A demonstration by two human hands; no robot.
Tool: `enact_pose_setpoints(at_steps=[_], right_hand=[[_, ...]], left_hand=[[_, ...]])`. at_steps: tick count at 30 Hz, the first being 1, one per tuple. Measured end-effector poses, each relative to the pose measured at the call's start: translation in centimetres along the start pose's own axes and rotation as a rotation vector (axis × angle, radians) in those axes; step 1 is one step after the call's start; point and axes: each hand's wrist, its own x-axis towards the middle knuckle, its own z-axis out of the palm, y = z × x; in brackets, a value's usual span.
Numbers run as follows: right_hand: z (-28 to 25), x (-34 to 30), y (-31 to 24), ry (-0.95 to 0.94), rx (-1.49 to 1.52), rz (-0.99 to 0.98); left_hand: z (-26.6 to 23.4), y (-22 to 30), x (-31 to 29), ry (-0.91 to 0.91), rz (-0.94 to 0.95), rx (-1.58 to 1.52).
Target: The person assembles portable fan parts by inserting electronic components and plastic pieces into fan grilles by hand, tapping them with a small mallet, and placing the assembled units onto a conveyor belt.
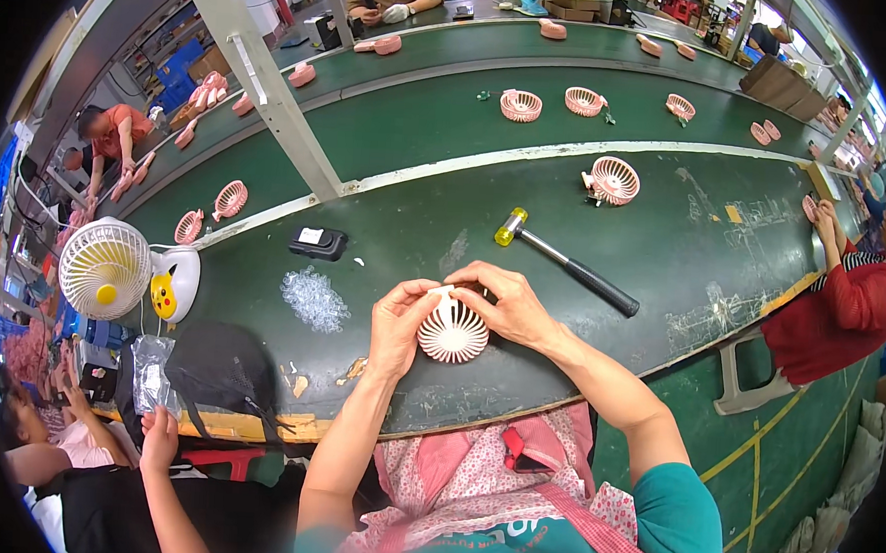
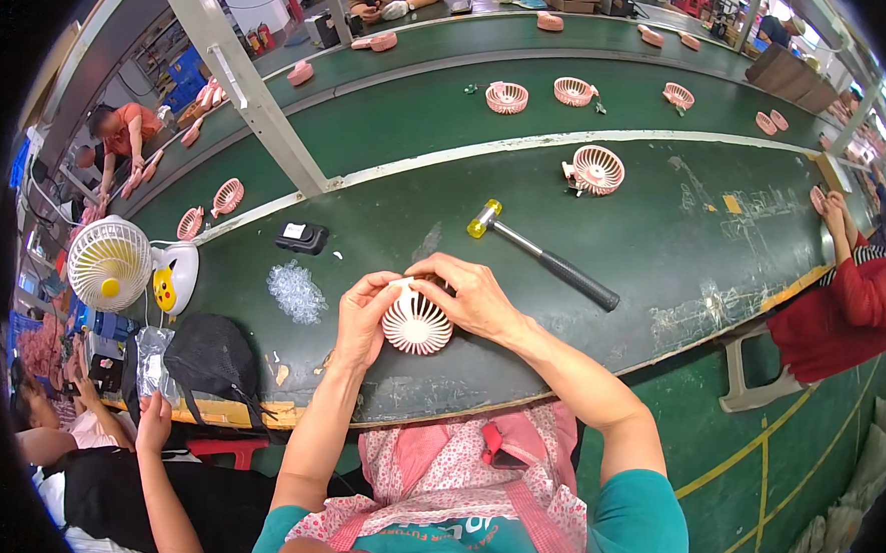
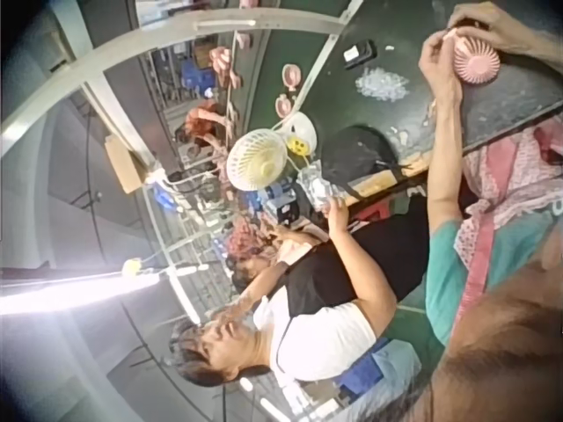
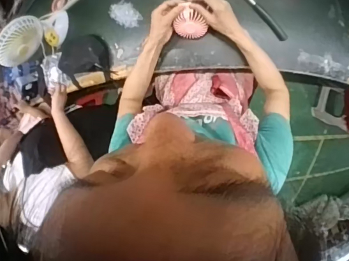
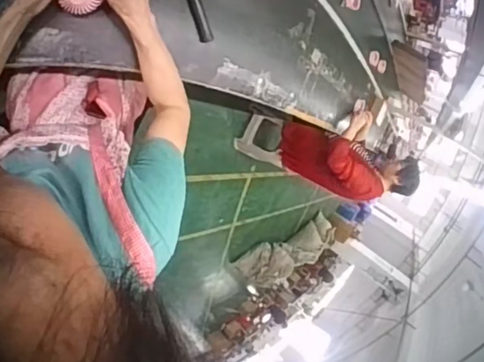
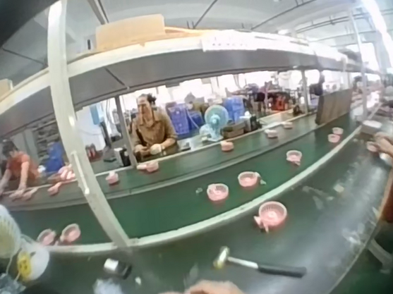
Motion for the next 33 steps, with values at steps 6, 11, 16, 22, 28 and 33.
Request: enact_pose_setpoints(at_steps=[6, 11, 16, 22, 28, 33], right_hand=[[-0.3, -0.6, 0.5, 0.082, -0.072, -0.012], [-0.5, -0.4, 0.3, 0.024, -0.207, -0.061], [-1.6, 0.9, 1.6, -0.193, 0.33, 0.362], [-2.4, 10.3, 4.5, 0.187, 0.158, 0.215], [-2.6, 14.6, 13.8, 0.148, -0.136, 0.05], [-14.3, 15.5, 32.8, 0.5, -0.909, -0.134]], left_hand=[[0.0, 0.0, -0.1, 0.045, -0.103, -0.13], [0.6, -0.3, 0.0, 0.034, -0.105, -0.142], [1.5, -1.0, 1.0, 0.044, 0.001, 0.031], [0.3, -1.5, 1.8, 0.261, 0.354, 0.45], [0.3, -4.1, 0.5, 0.202, 0.426, 0.86], [2.3, -3.3, 0.2, 0.106, 0.428, 0.855]])
